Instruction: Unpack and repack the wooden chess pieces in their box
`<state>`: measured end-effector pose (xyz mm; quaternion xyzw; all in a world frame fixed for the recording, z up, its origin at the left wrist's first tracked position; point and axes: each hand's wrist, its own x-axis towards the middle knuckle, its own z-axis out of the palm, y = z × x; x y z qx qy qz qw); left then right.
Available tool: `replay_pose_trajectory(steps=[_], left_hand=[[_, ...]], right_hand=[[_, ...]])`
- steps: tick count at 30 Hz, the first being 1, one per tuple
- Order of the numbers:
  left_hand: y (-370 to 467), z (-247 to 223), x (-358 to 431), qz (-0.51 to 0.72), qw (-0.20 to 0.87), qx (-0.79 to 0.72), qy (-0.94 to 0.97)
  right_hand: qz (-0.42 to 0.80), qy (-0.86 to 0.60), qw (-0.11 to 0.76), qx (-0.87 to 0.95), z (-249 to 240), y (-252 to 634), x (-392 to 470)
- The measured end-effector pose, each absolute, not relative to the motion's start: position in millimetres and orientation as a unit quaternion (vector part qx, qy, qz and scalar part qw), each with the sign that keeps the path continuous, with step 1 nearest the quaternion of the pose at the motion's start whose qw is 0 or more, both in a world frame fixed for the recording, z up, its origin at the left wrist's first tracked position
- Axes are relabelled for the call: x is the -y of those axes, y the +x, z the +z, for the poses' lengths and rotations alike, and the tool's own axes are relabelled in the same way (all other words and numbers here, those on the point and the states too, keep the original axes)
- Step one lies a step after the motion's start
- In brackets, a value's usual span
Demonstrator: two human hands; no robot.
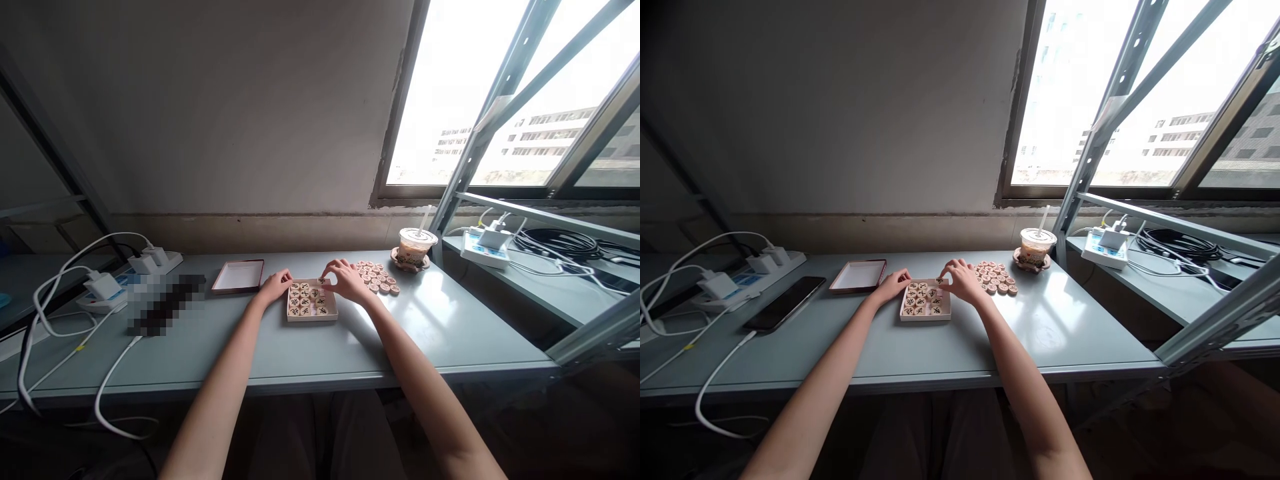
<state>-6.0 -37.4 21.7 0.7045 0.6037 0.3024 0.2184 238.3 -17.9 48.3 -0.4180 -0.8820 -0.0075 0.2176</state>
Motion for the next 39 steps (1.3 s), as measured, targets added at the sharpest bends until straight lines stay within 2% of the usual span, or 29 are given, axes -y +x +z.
replay_pose_trajectory(steps=[4, 7, 14, 17, 20, 23, 26, 30, 39], left_hand=[[-6.5, 21.2, 37.1, 0.298, 0.218, -0.606, 0.704], [-6.5, 21.0, 36.8, 0.296, 0.217, -0.608, 0.704], [-6.4, 20.0, 36.2, 0.298, 0.217, -0.617, 0.696], [-6.8, 19.4, 35.6, 0.298, 0.216, -0.614, 0.698], [-7.2, 18.8, 35.0, 0.299, 0.215, -0.611, 0.701], [-6.9, 18.9, 35.1, 0.301, 0.216, -0.61, 0.701], [-5.8, 20.2, 36.1, 0.301, 0.217, -0.612, 0.699], [-4.5, 22.5, 37.9, 0.304, 0.216, -0.609, 0.7], [-4.4, 23.5, 38.2, 0.3, 0.219, -0.611, 0.699]], right_hand=[[-0.018, -0.486, 0.242, 0.839, 46.7, 254.6, 7.7], [-0.054, -0.53, 0.218, 0.818, 39.8, 263.9, 1.1], [-0.113, -0.494, 0.154, 0.849, 33.4, 270.3, -1.2], [-0.109, -0.508, 0.156, 0.84, 34.2, 272.7, -1.7], [-0.083, -0.501, 0.196, 0.839, 37.4, 270.1, 1.3], [-0.001, -0.442, 0.221, 0.869, 44.6, 258.8, 11.0], [0.093, -0.359, 0.169, 0.913, 50.3, 243.4, 23.7], [0.088, -0.345, 0.126, 0.926, 48.7, 229.0, 34.0], [0.024, -0.391, 0.211, 0.896, 63.4, 247.0, 30.9]])
